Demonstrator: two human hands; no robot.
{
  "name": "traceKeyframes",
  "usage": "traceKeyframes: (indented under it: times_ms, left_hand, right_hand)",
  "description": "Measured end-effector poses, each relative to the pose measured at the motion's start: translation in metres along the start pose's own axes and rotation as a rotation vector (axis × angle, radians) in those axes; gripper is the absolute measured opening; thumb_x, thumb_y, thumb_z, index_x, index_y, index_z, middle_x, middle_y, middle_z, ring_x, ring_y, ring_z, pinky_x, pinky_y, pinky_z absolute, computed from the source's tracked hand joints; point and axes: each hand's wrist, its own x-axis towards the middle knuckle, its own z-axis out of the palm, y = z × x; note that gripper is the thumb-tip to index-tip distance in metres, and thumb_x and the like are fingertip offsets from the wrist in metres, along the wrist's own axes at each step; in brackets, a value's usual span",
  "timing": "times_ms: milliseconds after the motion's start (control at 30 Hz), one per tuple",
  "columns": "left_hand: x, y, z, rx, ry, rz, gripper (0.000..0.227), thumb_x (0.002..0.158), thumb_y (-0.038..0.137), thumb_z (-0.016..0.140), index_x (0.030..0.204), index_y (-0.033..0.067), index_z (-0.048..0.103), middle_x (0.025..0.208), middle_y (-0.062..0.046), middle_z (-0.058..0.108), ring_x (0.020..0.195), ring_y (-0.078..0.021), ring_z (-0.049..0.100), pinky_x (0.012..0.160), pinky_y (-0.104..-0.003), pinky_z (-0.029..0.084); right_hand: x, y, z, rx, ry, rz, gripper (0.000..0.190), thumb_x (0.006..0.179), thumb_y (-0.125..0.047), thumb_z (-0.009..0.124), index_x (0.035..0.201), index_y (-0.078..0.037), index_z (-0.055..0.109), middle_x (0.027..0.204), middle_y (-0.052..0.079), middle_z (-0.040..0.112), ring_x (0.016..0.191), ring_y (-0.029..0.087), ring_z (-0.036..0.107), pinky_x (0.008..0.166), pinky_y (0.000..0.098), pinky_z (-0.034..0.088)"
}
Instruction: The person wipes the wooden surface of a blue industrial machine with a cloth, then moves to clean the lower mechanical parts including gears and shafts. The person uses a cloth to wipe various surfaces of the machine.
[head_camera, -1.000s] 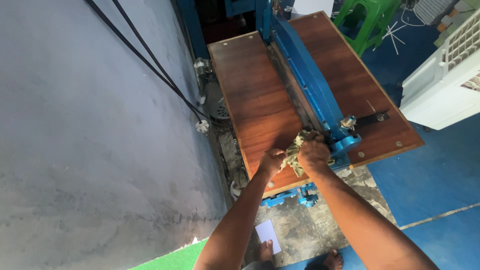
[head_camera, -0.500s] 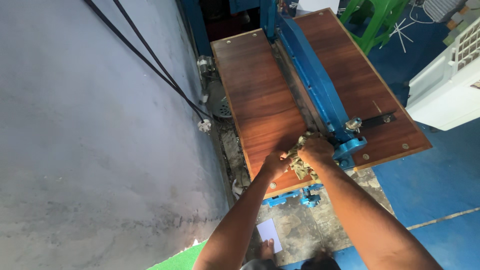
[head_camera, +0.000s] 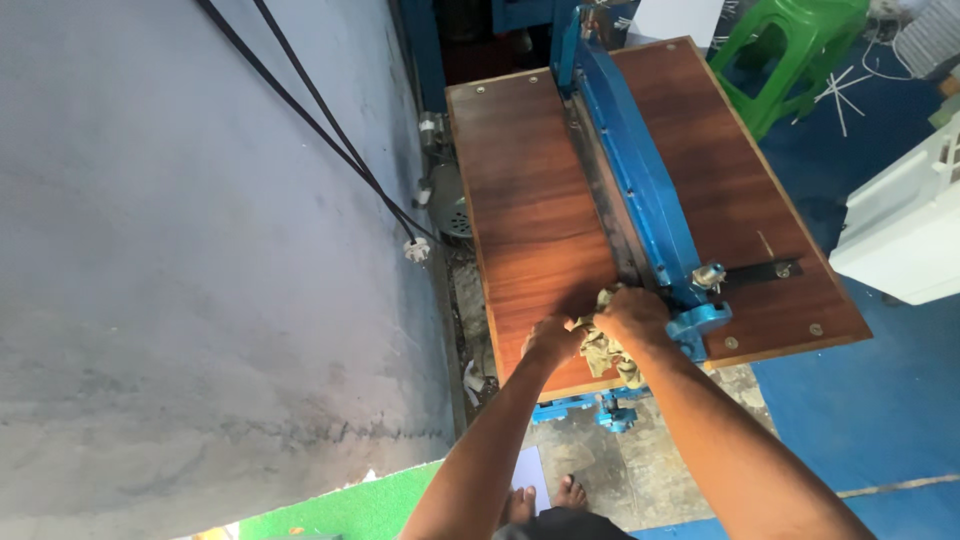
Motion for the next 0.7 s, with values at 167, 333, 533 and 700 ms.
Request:
traceKeyframes:
  times_ms: [167, 333, 533, 700]
  left_hand:
    - [-0.021, 0.012, -0.003, -0.192, -0.021, -0.102, 0.044, 0.097, 0.046, 0.052, 0.119, 0.0153, 0.074, 0.105, -0.019, 0.080, 0.093, -0.0347, 0.078, 0.081, -0.042, 0.059]
    - [-0.039, 0.026, -0.018, -0.606, -0.013, -0.217, 0.047, 0.094, 0.050, 0.055, 0.122, 0.0155, 0.070, 0.111, -0.011, 0.072, 0.092, -0.0302, 0.075, 0.066, -0.043, 0.066]
    - [-0.043, 0.023, -0.026, -1.009, 0.055, -0.135, 0.053, 0.096, 0.053, 0.058, 0.125, 0.0111, 0.070, 0.118, -0.014, 0.072, 0.098, -0.0257, 0.072, 0.071, -0.042, 0.067]
    - [-0.037, 0.024, -0.048, -1.266, 0.000, -0.073, 0.050, 0.088, 0.050, 0.069, 0.121, 0.0135, 0.064, 0.117, -0.008, 0.069, 0.106, -0.0264, 0.069, 0.077, -0.043, 0.066]
  right_hand:
    - [-0.015, 0.009, 0.005, 0.049, 0.016, -0.074, 0.043, 0.078, -0.044, 0.074, 0.103, -0.009, 0.082, 0.113, 0.018, 0.076, 0.109, 0.035, 0.073, 0.095, 0.0433, 0.058]
    - [-0.040, -0.008, 0.001, 0.100, 0.027, -0.140, 0.051, 0.086, -0.050, 0.069, 0.104, -0.003, 0.077, 0.114, 0.025, 0.071, 0.108, 0.039, 0.071, 0.092, 0.0454, 0.058]
    - [-0.044, -0.030, -0.009, 0.156, 0.157, -0.337, 0.053, 0.087, -0.041, 0.068, 0.123, -0.001, 0.062, 0.123, 0.027, 0.063, 0.103, 0.044, 0.069, 0.088, 0.0497, 0.057]
    - [-0.023, -0.039, -0.020, 0.239, 0.206, -0.499, 0.060, 0.081, -0.037, 0.074, 0.128, -0.004, 0.058, 0.125, 0.026, 0.062, 0.106, 0.045, 0.067, 0.089, 0.0508, 0.055]
